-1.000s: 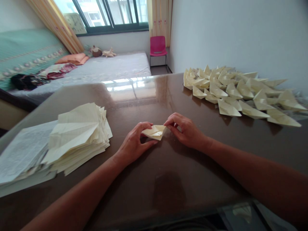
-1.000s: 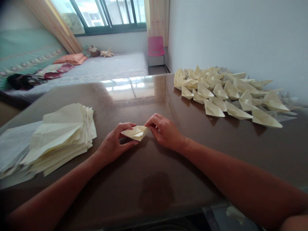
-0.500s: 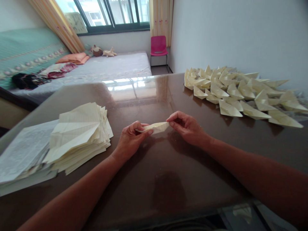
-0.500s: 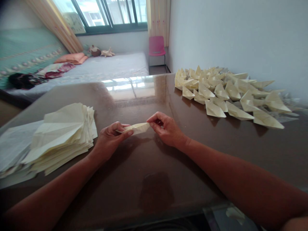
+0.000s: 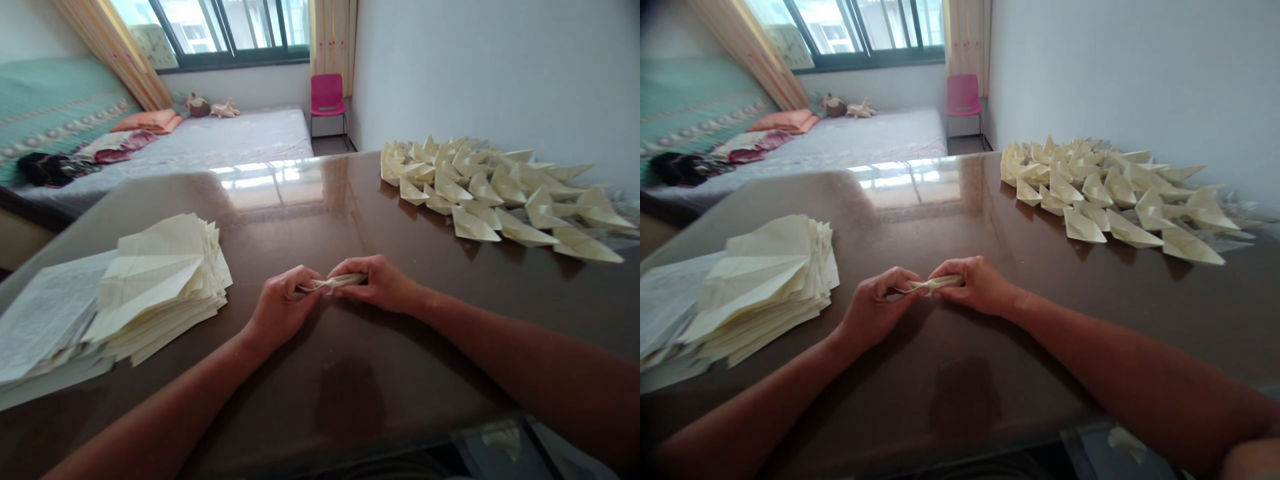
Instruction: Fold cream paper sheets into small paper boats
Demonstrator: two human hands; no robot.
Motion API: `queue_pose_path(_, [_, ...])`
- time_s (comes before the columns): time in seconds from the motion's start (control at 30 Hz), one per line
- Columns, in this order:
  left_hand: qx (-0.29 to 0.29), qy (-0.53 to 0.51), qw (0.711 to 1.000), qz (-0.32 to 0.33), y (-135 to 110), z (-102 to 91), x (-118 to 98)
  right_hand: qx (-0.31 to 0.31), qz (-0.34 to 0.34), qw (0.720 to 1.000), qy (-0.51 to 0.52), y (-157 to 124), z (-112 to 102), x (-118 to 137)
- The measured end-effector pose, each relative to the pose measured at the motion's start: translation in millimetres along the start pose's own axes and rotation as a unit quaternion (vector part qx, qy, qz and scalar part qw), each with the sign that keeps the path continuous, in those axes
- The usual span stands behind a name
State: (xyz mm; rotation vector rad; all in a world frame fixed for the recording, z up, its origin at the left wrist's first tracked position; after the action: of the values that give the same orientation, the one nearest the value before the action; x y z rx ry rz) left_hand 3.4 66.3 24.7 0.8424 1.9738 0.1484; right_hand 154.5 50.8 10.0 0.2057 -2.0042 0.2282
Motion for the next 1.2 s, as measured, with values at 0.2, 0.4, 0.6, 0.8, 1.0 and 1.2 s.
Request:
queue_pose_path(0.2, [-0.030,0.036,0.999,-0.001,-0.6,-4.6,-5.9,-0.004,0.029,0.998,0.048,-0.2,-4.8,0.1])
queue_pose_path(0.4, [-0.026,0.064,0.998,-0.007,0.2,-4.5,-2.8,-0.029,0.013,0.999,0.006,-0.7,-8.3,6.1])
queue_pose_path(0.6, [0.079,0.082,0.991,0.071,-1.4,7.0,-7.1,0.004,0.018,1.000,0.020,2.1,-1.5,-1.9])
queue_pose_path(0.8, [0.060,0.083,0.989,0.104,-2.3,-0.8,-9.2,-0.013,-0.004,0.999,-0.047,-0.1,-7.0,-1.3])
queue_pose_path(1.0, [0.016,0.052,0.998,0.036,3.6,-7.1,-4.0,-0.054,-0.050,0.995,-0.064,-4.4,-12.8,13.1])
queue_pose_path(1.2, [0.046,-0.073,0.992,-0.096,3.7,-1.8,18.7,-0.010,-0.026,0.999,-0.022,-2.4,-10.6,10.1])
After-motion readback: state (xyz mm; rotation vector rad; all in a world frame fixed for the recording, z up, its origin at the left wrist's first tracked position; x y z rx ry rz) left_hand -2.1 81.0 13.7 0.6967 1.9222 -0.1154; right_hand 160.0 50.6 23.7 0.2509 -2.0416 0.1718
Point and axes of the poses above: each hand's wrist, its own y-axis towards the middle knuckle, its own z-axis out of the palm, x = y × z, the point moved 8 cm from there along y, towards the middle knuckle, and after that the axes turned 10 degrees about z, right-handed, at the moved point
